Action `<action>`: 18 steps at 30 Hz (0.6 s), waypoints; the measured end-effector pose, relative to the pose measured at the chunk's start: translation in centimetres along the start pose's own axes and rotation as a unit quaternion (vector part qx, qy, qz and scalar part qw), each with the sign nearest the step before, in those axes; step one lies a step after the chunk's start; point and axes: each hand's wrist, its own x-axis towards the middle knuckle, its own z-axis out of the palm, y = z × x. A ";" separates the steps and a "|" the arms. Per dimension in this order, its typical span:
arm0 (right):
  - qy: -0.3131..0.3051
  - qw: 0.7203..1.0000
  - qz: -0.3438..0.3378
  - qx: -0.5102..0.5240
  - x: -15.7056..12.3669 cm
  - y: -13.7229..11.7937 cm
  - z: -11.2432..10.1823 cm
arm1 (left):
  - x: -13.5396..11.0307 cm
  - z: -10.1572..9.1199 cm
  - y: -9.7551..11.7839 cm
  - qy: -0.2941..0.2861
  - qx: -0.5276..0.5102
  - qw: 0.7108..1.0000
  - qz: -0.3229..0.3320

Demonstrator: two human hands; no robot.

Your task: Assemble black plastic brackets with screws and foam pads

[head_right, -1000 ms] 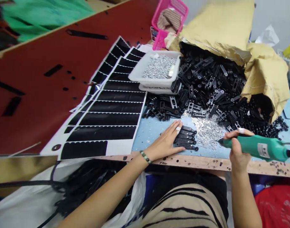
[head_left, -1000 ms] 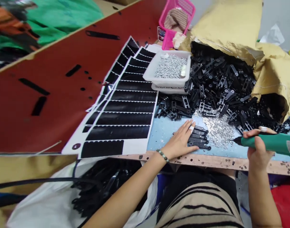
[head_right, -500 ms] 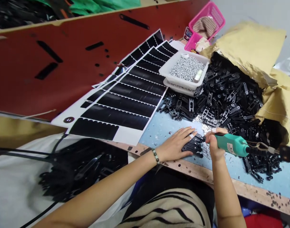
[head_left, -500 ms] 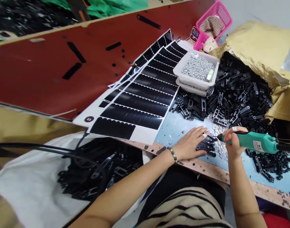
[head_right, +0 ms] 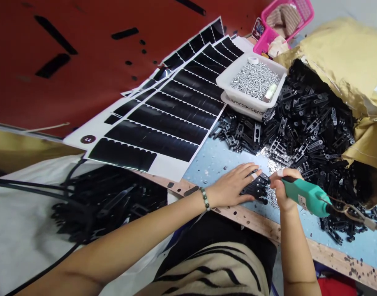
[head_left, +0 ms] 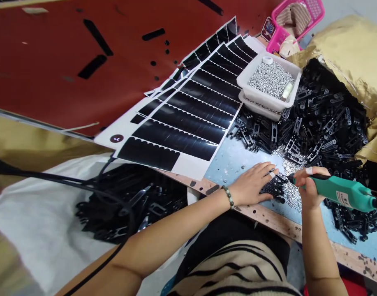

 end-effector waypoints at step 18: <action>-0.030 0.999 -0.027 0.024 0.8 -0.7 0.7 | 0.0 0.0 -0.1 -0.019 0.027 0.999 0.012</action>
